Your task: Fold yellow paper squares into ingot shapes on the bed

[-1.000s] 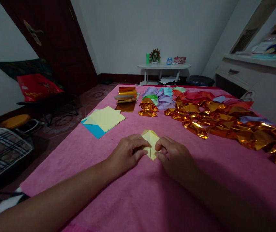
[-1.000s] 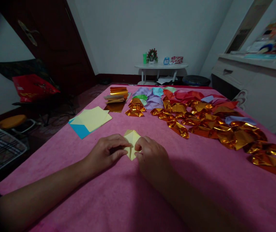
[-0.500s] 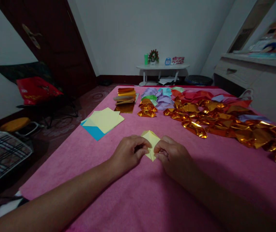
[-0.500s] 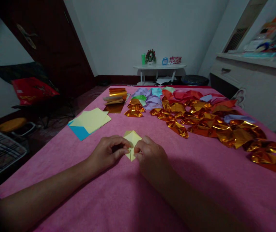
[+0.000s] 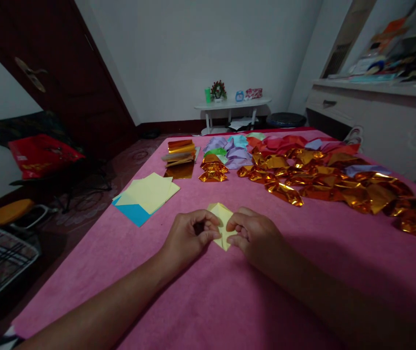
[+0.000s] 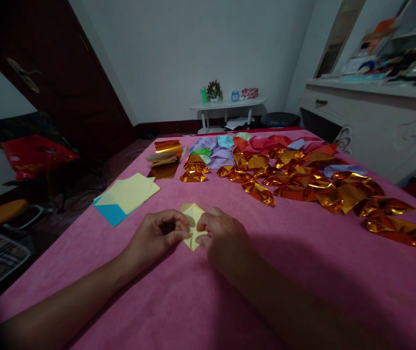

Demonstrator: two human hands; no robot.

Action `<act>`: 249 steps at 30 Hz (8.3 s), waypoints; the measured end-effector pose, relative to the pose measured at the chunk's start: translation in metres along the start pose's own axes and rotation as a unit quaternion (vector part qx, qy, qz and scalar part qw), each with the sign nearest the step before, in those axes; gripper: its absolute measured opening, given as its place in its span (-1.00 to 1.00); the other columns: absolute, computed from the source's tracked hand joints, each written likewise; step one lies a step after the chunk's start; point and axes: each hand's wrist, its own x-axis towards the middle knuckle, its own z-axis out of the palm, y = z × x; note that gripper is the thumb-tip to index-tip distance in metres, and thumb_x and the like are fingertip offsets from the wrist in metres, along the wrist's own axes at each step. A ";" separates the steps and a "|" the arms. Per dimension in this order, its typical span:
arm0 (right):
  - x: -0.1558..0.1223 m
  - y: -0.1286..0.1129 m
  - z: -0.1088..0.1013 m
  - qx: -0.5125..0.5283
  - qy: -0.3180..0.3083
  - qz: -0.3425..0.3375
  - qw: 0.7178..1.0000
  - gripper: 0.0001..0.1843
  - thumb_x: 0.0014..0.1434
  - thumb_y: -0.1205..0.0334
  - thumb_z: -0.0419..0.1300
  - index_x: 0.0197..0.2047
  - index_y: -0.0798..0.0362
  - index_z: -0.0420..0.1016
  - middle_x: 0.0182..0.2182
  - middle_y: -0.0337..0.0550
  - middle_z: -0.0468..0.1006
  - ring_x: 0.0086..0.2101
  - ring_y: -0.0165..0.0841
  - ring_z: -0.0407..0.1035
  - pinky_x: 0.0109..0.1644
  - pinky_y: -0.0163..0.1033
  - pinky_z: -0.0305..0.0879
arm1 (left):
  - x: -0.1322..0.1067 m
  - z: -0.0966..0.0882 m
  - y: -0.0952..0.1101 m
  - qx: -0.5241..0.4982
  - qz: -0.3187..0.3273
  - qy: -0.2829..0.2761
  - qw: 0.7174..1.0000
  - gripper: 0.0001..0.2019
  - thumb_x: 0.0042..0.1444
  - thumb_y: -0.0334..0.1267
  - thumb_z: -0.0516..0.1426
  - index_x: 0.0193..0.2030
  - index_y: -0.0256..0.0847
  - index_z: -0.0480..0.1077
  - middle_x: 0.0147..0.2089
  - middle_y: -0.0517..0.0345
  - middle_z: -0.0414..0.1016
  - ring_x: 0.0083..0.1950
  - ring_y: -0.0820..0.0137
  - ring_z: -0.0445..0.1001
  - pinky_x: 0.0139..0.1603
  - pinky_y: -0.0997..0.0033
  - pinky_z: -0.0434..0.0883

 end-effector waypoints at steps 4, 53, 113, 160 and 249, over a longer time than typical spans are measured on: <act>0.000 -0.002 -0.001 0.007 -0.008 0.013 1.000 -0.89 -0.05 0.44 0.19 -0.43 0.05 0.40 -0.45 -0.31 0.32 -0.46 -0.45 0.22 -0.37 -0.30 0.03 | 0.002 0.000 0.000 0.003 -0.009 0.001 1.000 -0.93 -0.07 -0.44 0.22 -0.39 -0.31 0.42 -0.49 0.23 0.39 -0.46 0.54 0.34 -0.42 0.56 0.31; -0.002 0.002 -0.001 0.023 -0.006 -0.005 1.000 -0.91 -0.05 0.40 0.19 -0.49 0.05 0.35 -0.51 -0.33 0.32 -0.49 -0.47 0.17 -0.43 -0.33 -0.07 | 0.008 -0.021 0.007 0.133 0.095 -0.131 0.978 -0.74 -0.07 -0.30 0.30 -0.20 -0.24 0.47 -0.23 0.11 0.40 -0.23 0.41 0.36 -0.23 0.45 0.32; 0.006 0.001 0.001 -0.092 -0.002 -0.051 0.994 -0.91 0.10 0.38 0.07 -0.42 0.05 0.33 -0.44 -0.26 0.40 -0.43 -0.41 0.24 -0.34 -0.29 -0.01 | -0.032 -0.007 0.019 0.352 0.234 -0.130 0.897 -0.75 0.20 -0.35 0.00 -0.08 -0.28 0.45 -0.14 -0.08 0.37 -0.17 0.33 0.33 -0.21 0.33 0.35; 0.002 -0.003 0.013 -0.179 0.064 -0.073 0.979 -0.89 0.15 0.41 0.07 -0.35 0.06 0.37 -0.42 -0.24 0.41 -0.46 -0.40 0.23 -0.38 -0.25 -0.04 | -0.030 0.001 0.021 0.331 0.269 -0.137 0.894 -0.72 0.17 -0.46 -0.01 -0.01 -0.37 0.40 -0.06 -0.10 0.42 -0.06 0.28 0.35 -0.06 0.25 0.38; 0.003 0.001 0.010 -0.087 0.053 -0.025 0.994 -0.89 0.06 0.43 0.08 -0.44 0.05 0.35 -0.44 -0.30 0.32 -0.45 -0.46 0.21 -0.38 -0.30 -0.06 | -0.009 -0.008 0.004 0.278 0.233 -0.036 0.931 -0.79 0.17 -0.43 0.05 -0.28 -0.21 0.53 -0.31 0.08 0.40 -0.25 0.45 0.38 -0.27 0.47 0.34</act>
